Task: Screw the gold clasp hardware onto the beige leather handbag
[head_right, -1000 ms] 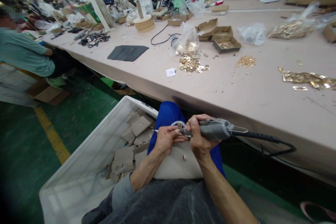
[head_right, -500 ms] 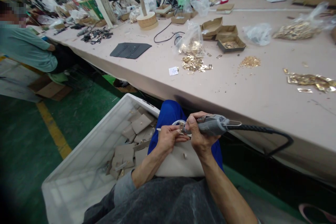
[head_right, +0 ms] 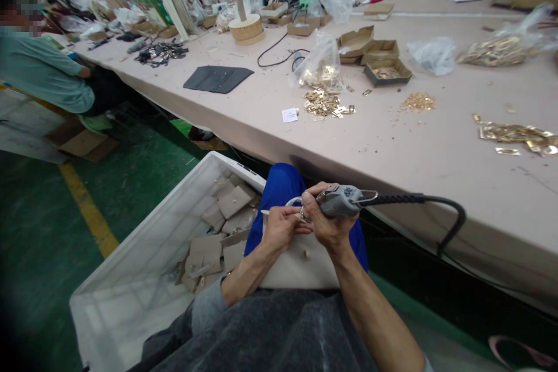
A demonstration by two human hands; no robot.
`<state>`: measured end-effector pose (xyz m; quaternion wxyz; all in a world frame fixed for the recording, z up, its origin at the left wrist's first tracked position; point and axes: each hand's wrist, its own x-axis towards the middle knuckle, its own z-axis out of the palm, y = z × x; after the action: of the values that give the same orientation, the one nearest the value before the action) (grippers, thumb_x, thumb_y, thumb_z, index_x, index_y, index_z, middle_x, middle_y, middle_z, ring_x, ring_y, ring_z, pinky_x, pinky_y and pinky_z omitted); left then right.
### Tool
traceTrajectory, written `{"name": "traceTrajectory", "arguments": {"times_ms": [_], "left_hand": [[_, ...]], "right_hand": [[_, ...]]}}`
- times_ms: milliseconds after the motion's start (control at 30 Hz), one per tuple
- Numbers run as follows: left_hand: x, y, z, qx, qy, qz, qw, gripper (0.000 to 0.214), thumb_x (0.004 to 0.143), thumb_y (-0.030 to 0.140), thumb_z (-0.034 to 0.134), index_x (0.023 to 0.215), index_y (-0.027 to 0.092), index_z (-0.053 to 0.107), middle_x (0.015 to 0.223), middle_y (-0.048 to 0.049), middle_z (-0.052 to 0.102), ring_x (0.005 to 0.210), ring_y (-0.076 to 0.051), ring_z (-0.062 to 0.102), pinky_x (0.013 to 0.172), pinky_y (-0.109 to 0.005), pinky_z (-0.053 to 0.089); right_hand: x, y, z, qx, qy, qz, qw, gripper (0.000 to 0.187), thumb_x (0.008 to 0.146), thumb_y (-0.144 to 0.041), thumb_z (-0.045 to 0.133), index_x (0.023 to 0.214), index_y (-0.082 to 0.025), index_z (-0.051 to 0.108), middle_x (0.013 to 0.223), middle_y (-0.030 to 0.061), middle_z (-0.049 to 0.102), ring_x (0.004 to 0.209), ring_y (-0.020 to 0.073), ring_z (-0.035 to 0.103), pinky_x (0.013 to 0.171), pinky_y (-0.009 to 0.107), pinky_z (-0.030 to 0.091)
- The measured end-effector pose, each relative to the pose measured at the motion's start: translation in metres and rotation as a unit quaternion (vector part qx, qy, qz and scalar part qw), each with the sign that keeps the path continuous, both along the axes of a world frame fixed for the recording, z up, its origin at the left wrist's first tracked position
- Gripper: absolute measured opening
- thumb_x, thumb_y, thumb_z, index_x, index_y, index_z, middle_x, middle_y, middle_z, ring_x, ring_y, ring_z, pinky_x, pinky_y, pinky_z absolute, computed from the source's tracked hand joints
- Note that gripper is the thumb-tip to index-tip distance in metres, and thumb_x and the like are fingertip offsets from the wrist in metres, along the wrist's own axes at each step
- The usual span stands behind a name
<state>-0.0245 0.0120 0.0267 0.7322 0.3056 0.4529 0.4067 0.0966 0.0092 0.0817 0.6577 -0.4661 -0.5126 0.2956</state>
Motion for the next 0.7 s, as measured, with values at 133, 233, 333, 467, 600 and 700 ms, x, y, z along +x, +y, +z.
{"name": "traceTrajectory", "arguments": {"times_ms": [133, 233, 333, 467, 600, 700], "left_hand": [[0.001, -0.002, -0.005, 0.008, 0.009, 0.008, 1.000, 0.029, 0.069, 0.031, 0.077, 0.082, 0.005, 0.074, 0.072, -0.0149, 0.075, 0.058, -0.022, 0.075, 0.056, -0.027, 0.063], [0.002, -0.003, -0.008, 0.025, 0.015, -0.005, 1.000, 0.031, 0.071, 0.035, 0.078, 0.082, 0.006, 0.073, 0.069, -0.0126, 0.073, 0.056, -0.022, 0.074, 0.056, -0.027, 0.063], [0.004, -0.005, -0.011, 0.042, 0.026, -0.009, 0.999, 0.036, 0.075, 0.041, 0.079, 0.079, 0.007, 0.072, 0.069, -0.0124, 0.073, 0.054, -0.021, 0.073, 0.054, -0.026, 0.063], [0.004, -0.007, -0.014, 0.064, 0.035, -0.010, 0.997, 0.040, 0.080, 0.046, 0.078, 0.079, 0.007, 0.071, 0.073, -0.0144, 0.075, 0.059, -0.023, 0.075, 0.055, -0.026, 0.063], [0.001, -0.009, -0.018, 0.038, 0.021, -0.013, 0.999, 0.038, 0.083, 0.037, 0.078, 0.103, 0.005, 0.071, 0.081, -0.0153, 0.077, 0.064, -0.024, 0.077, 0.057, -0.025, 0.063], [0.000, -0.013, -0.019, 0.031, 0.024, -0.005, 0.999, 0.040, 0.086, 0.035, 0.075, 0.109, 0.004, 0.071, 0.088, -0.0172, 0.078, 0.068, -0.023, 0.078, 0.061, -0.025, 0.064]], "right_hand": [[0.002, 0.001, 0.003, -0.015, 0.008, 0.037, 0.999, 0.021, 0.093, -0.035, 0.075, 0.082, -0.020, 0.063, 0.076, 0.0017, 0.059, 0.062, 0.0152, 0.057, 0.057, 0.031, 0.052], [0.002, 0.002, 0.001, 0.000, 0.011, 0.059, 0.998, 0.019, 0.092, -0.031, 0.076, 0.084, -0.020, 0.063, 0.076, 0.0019, 0.062, 0.064, 0.0153, 0.058, 0.057, 0.030, 0.050], [0.002, 0.003, -0.002, 0.011, 0.015, 0.102, 0.995, 0.018, 0.090, -0.029, 0.079, 0.085, -0.020, 0.065, 0.076, 0.0015, 0.064, 0.065, 0.0150, 0.060, 0.058, 0.029, 0.048], [0.007, 0.003, 0.009, -0.007, 0.035, 0.182, 0.983, 0.018, 0.084, -0.027, 0.085, 0.083, -0.019, 0.069, 0.076, 0.0025, 0.066, 0.065, 0.0152, 0.061, 0.058, 0.029, 0.048], [0.020, 0.004, 0.034, 0.037, 0.188, 0.212, 0.958, 0.012, 0.087, -0.025, 0.077, 0.096, -0.024, 0.070, 0.077, -0.0004, 0.064, 0.054, 0.0124, 0.053, 0.051, 0.027, 0.046], [0.049, 0.011, 0.045, 0.084, 0.284, 0.133, 0.946, 0.013, 0.082, -0.023, 0.074, 0.093, -0.022, 0.070, 0.074, -0.0008, 0.061, 0.048, 0.0100, 0.045, 0.046, 0.026, 0.042]]}}
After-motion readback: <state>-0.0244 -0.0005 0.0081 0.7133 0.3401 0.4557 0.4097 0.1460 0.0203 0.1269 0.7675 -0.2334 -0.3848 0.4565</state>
